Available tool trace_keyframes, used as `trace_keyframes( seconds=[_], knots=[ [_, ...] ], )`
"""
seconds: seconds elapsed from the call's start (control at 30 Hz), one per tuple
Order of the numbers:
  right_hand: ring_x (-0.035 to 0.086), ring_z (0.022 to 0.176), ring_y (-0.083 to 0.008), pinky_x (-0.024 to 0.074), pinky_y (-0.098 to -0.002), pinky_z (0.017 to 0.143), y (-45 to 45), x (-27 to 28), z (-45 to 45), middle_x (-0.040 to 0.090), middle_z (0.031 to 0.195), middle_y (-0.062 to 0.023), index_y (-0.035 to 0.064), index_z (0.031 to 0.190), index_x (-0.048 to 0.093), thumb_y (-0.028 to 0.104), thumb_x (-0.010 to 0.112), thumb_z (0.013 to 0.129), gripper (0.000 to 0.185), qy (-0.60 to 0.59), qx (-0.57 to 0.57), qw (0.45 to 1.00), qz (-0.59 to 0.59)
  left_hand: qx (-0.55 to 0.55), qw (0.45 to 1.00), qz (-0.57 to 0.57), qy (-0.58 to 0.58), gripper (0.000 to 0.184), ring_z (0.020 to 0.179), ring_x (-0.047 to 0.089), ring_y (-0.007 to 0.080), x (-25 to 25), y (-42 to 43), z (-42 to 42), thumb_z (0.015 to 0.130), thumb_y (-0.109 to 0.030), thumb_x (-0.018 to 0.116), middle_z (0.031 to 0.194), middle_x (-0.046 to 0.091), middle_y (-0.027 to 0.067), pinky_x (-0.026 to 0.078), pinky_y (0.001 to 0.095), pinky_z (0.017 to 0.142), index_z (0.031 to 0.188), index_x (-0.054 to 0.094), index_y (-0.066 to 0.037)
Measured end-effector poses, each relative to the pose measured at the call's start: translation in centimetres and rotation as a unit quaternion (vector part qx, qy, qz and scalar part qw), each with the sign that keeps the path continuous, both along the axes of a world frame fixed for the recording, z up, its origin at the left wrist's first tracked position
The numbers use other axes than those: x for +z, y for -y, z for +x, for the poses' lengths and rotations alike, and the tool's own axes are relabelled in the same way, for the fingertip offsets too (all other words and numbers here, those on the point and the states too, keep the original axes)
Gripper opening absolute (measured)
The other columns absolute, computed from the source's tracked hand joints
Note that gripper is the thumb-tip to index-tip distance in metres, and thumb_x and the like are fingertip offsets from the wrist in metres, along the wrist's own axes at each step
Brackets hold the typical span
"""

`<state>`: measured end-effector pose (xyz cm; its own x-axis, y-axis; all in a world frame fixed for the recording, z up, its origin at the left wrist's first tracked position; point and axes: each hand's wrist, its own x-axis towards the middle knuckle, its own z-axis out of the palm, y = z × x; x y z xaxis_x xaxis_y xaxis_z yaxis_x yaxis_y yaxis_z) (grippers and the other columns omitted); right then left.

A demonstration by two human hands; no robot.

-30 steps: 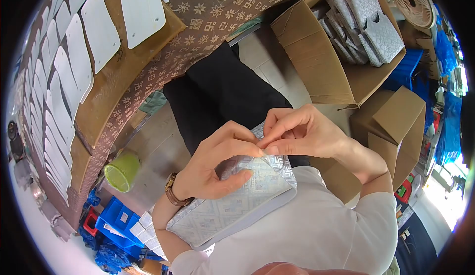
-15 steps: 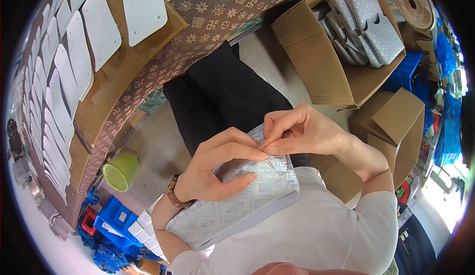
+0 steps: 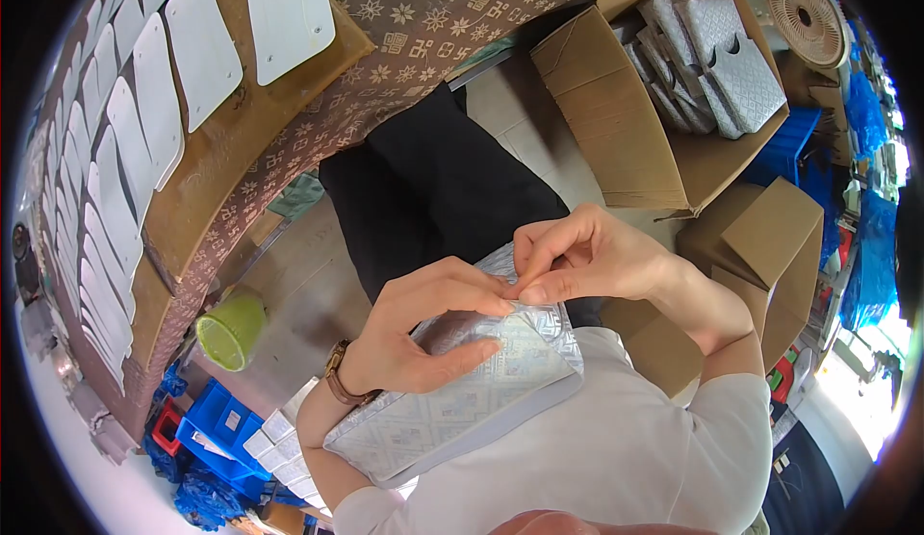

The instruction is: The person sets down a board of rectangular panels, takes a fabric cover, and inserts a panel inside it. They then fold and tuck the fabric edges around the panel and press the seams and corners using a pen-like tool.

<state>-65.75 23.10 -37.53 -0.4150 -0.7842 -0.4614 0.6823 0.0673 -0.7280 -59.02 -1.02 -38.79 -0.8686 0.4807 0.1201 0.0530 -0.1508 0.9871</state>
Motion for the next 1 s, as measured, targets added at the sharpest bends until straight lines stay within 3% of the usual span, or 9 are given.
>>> trace_keyframes(
  seconds=[0.1, 0.2, 0.47, 0.77, 0.87, 0.9, 1.0],
  knots=[
    [0.057, 0.082, -0.0078, 0.0446, -0.0238, 0.069, 0.0, 0.4, -0.1, 0.065, 0.084, -0.0014, 0.0042, 0.095, 0.077, 0.013, 0.077, 0.085, 0.013, 0.006, 0.0, 1.0, 0.0, -0.005, 1.0, -0.016, -0.021, 0.036, 0.098, 0.067, 0.028, 0.2, 0.1, 0.0, 0.072, 0.001, 0.076, 0.105, 0.067, 0.0175, 0.052, 0.0346, 0.086, 0.107, 0.067, -0.002],
    [0.054, 0.079, -0.0086, 0.0431, -0.0204, 0.065, 0.0, 0.7, -0.5, 0.059, 0.088, -0.0052, -0.0032, 0.097, 0.074, 0.001, 0.074, 0.085, 0.012, -0.02, 0.034, 0.999, 0.015, -0.01, 0.999, -0.025, -0.022, 0.035, 0.096, 0.068, 0.0282, 0.2, 0.1, 0.0, 0.072, 0.0, 0.076, 0.105, 0.067, 0.0177, 0.053, 0.0343, 0.084, 0.106, 0.068, -0.002],
    [0.053, 0.078, -0.008, 0.0425, -0.021, 0.065, 0.4, 0.4, -0.8, 0.058, 0.088, -0.0045, -0.0028, 0.093, 0.073, 0.002, 0.074, 0.086, 0.009, -0.013, 0.037, 0.999, 0.008, 0.018, 1.0, -0.017, 0.005, 0.036, 0.093, 0.067, 0.0253, 0.5, 0.1, 0.1, 0.074, 0.0, 0.075, 0.103, 0.068, 0.0126, 0.053, 0.0333, 0.082, 0.11, 0.067, -0.003],
    [0.054, 0.081, -0.0095, 0.0438, -0.0225, 0.07, 0.8, 0.1, -0.5, 0.058, 0.089, -0.0052, -0.0029, 0.093, 0.071, 0.01, 0.072, 0.089, 0.013, -0.053, 0.018, 0.998, 0.01, 0.018, 0.999, -0.041, -0.01, 0.044, 0.102, 0.066, 0.0288, 0.1, 1.2, -0.1, 0.073, -0.001, 0.078, 0.107, 0.069, 0.0174, 0.051, 0.0359, 0.089, 0.114, 0.064, -0.001],
    [0.058, 0.086, -0.0095, 0.0468, -0.0239, 0.076, 1.4, -0.6, -0.2, 0.063, 0.094, -0.0021, 0.0003, 0.108, 0.069, 0.017, 0.07, 0.092, 0.023, -0.308, -0.021, 0.951, -0.03, 0.018, 0.994, 0.034, 0.101, 0.051, 0.106, 0.065, 0.0322, 0.2, 1.9, -0.3, 0.086, -0.026, 0.074, 0.11, 0.068, 0.0195, 0.05, 0.04, 0.093, 0.126, 0.057, 0.0],
    [0.059, 0.086, -0.0095, 0.0474, -0.0242, 0.077, 1.5, -0.9, -0.1, 0.064, 0.094, -0.0015, 0.0009, 0.111, 0.068, 0.018, 0.07, 0.092, 0.025, -0.36, -0.029, 0.932, -0.041, 0.028, 0.995, 0.029, 0.088, 0.051, 0.106, 0.065, 0.0322, 0.4, 2.5, -0.1, 0.086, -0.026, 0.074, 0.11, 0.068, 0.0195, 0.05, 0.04, 0.093, 0.126, 0.057, 0.0],
    [0.06, 0.093, -0.0107, 0.049, -0.0254, 0.082, 1.7, -1.9, -0.1, 0.065, 0.102, -0.0041, 0.0001, 0.116, 0.064, 0.018, 0.068, 0.093, 0.029, -0.242, -0.041, 0.969, -0.012, 0.097, 0.966, 0.115, 0.213, 0.083, 0.111, 0.062, 0.0362, 1.1, 5.9, 1.9, 0.088, -0.066, 0.056, 0.117, 0.064, 0.0239, 0.048, 0.0459, 0.097, 0.136, 0.047, 0.001]
  ],
)
